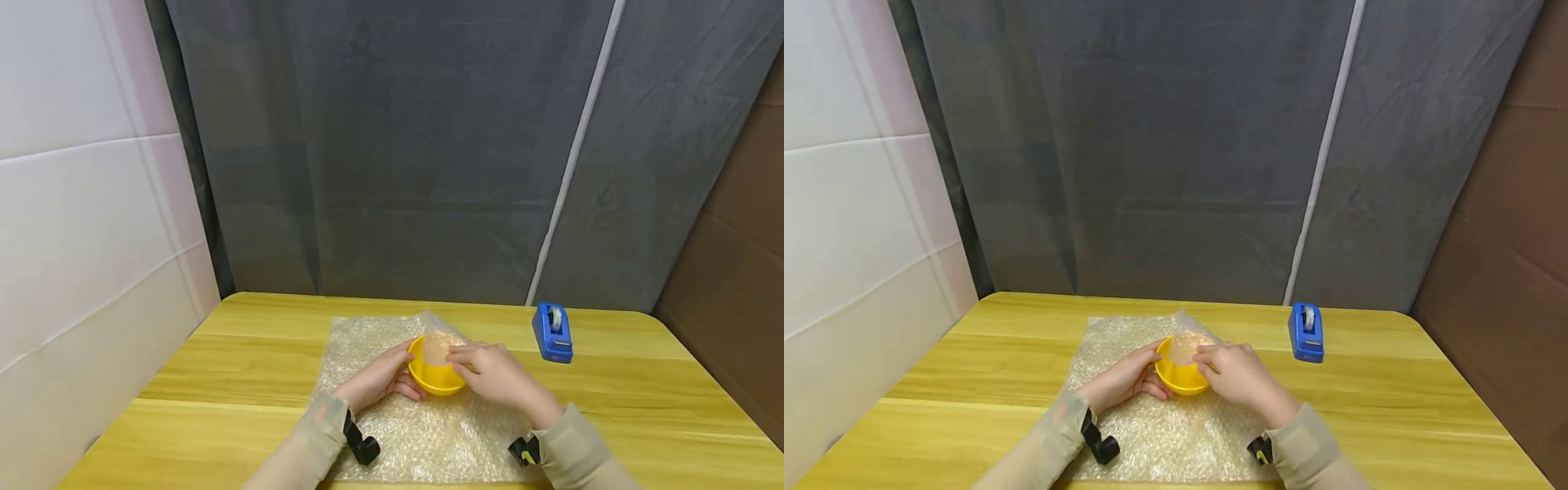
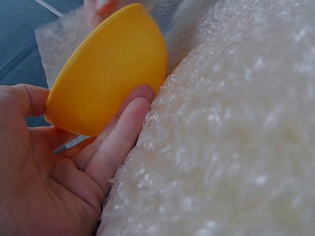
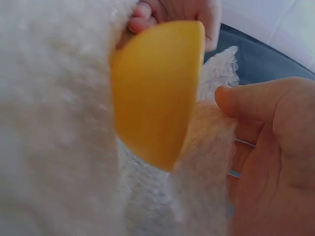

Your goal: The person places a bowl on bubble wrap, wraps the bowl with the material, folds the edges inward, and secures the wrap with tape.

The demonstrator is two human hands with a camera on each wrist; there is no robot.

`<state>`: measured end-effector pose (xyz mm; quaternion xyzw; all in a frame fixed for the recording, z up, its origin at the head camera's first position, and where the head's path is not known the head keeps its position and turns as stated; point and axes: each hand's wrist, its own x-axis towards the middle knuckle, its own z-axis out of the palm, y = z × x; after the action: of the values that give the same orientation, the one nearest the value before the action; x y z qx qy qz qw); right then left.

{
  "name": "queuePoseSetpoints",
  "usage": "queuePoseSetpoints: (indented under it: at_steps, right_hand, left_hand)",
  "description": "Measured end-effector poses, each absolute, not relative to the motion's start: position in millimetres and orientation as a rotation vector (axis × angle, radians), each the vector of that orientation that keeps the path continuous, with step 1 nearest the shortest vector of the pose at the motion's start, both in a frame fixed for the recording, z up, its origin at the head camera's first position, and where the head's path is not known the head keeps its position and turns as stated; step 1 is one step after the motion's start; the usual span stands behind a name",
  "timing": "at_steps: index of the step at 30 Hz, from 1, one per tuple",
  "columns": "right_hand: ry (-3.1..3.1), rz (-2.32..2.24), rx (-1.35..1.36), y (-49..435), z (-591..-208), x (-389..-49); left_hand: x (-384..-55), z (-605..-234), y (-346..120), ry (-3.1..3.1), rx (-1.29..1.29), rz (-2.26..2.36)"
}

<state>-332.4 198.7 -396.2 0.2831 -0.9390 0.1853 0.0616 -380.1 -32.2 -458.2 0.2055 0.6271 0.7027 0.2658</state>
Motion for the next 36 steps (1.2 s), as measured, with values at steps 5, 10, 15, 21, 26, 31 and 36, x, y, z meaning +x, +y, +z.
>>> queuePoseSetpoints:
  at_steps: [5,10,15,21,26,31,36]
  right_hand:
    - [-2.875,0.398,0.877,192,-401,-329]
    - [-2.884,0.376,0.864,190,-404,-328]
    - [-2.886,0.365,0.843,188,-409,-330]
    - [-2.904,0.361,0.817,185,-418,-330]
    - [-2.936,0.395,0.783,184,-420,-328]
    - [-2.963,0.387,0.779,183,-421,-327]
    - [-2.974,0.361,0.785,183,-422,-327]
  left_hand:
    - [-380,-457,-31,1.699,0.561,1.9]
    - [-382,-456,-31,1.691,0.572,1.908]
    - [-382,-455,-33,1.679,0.577,1.904]
    - [-383,-454,-37,1.673,0.58,1.867]
    - [-382,-451,-39,1.782,0.524,1.84]
    - [-383,-440,-38,2.069,0.545,1.787]
    - [-379,-420,-35,2.603,0.743,1.603]
